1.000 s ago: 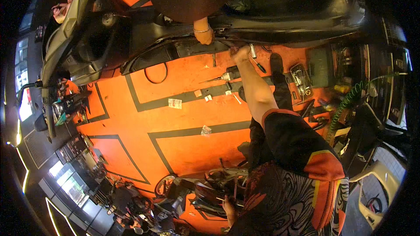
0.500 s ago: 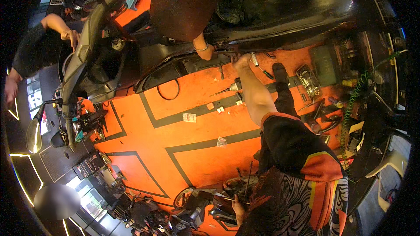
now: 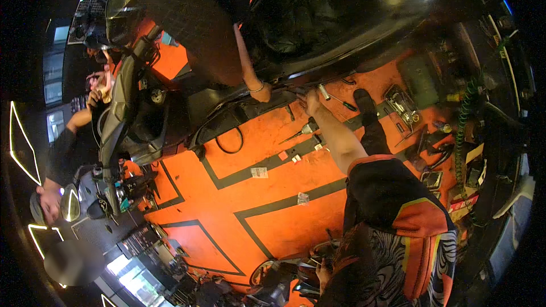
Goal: The person works on the rear body panels and internal compartment of a motorcycle using a socket wrench and by hand, removing screws and adjusting the plastic fairings while another person assists.
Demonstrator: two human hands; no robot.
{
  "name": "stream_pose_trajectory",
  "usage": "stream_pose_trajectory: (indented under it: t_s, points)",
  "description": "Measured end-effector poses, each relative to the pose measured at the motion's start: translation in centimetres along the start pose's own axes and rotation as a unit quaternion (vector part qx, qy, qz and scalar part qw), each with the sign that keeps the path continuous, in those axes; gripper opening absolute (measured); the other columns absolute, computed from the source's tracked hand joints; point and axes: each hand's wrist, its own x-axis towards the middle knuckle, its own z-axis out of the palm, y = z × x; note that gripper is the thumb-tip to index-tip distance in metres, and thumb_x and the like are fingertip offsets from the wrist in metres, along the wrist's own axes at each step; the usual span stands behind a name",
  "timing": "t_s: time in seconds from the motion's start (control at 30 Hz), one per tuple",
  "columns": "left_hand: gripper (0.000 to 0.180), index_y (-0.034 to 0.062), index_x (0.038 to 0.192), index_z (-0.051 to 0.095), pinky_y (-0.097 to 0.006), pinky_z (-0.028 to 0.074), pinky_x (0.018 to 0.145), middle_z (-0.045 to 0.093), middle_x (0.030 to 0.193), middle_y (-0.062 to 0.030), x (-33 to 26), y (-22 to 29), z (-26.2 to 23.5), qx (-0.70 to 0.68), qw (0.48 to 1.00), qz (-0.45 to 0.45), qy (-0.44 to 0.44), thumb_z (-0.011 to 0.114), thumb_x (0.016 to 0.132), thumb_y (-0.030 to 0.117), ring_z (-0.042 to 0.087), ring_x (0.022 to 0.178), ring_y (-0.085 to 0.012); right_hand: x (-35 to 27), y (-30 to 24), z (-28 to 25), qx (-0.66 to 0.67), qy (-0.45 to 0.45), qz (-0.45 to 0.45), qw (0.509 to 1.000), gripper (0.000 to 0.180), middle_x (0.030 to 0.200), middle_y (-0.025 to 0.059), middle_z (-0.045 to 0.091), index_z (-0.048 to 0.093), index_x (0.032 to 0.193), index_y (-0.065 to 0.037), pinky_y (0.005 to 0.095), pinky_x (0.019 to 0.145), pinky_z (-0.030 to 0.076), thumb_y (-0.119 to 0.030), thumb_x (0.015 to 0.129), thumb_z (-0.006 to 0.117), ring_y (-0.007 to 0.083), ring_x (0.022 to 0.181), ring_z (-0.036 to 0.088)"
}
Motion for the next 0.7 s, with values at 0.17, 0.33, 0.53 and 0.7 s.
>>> stream_pose_trajectory:
  t_s: [0.17, 0.33, 0.53, 0.7]
  points:
    - [0.026, 0.0045, 0.110, 0.055, -0.037, 0.049, 0.064, 0.061, 0.086, -0.0099, -1.3, 8.2, 3.6, 0.189, 0.952, 0.217, -0.109, 0.052, 0.090, 0.022, 0.057, 0.072, -0.0229, -4.4, 2.9, -7.4, -0.558, -0.219, -0.035, 0.800, 0.025, 0.092, 0.0053, 0.051, 0.049, 0.097, -0.004, 0.0349, 0.070, 0.042, -0.027, 0.090, 0.042, 0.0163, 0.077, 0.045]
    - [0.022, 0.0042, 0.088, 0.048, -0.033, 0.042, 0.052, 0.048, 0.067, -0.0058, 0.6, 18.7, 10.0, -0.150, 0.934, 0.079, -0.313, 0.039, 0.097, 0.022, 0.046, 0.053, -0.0202, -24.7, 3.2, -10.7, -0.685, -0.391, 0.098, 0.607, 0.057, 0.096, 0.0140, 0.055, 0.046, 0.122, 0.002, 0.0336, 0.063, 0.045, -0.044, 0.088, 0.049, 0.0207, 0.076, 0.051]
    - [0.021, 0.0027, 0.093, 0.049, -0.047, 0.051, 0.084, 0.058, 0.100, -0.0155, -10.9, 28.1, 24.0, -0.114, 0.911, 0.126, -0.375, 0.041, 0.097, 0.022, 0.059, 0.101, -0.0286, -35.3, -1.1, -10.6, -0.815, -0.224, -0.254, 0.471, 0.055, 0.074, 0.0231, 0.062, 0.043, 0.114, 0.009, 0.0453, 0.062, 0.051, -0.034, 0.082, 0.056, 0.0375, 0.070, 0.063]
    - [0.019, 0.0026, 0.098, 0.053, -0.044, 0.047, 0.093, 0.060, 0.105, -0.0150, -20.1, 28.9, 32.6, -0.076, 0.862, 0.143, -0.481, 0.045, 0.095, 0.020, 0.057, 0.106, -0.0265, -41.1, -14.4, -8.2, -0.805, -0.082, -0.472, 0.351, 0.051, 0.061, 0.0150, 0.061, 0.050, 0.103, 0.006, 0.0435, 0.049, 0.049, -0.035, 0.075, 0.063, 0.0314, 0.056, 0.063]
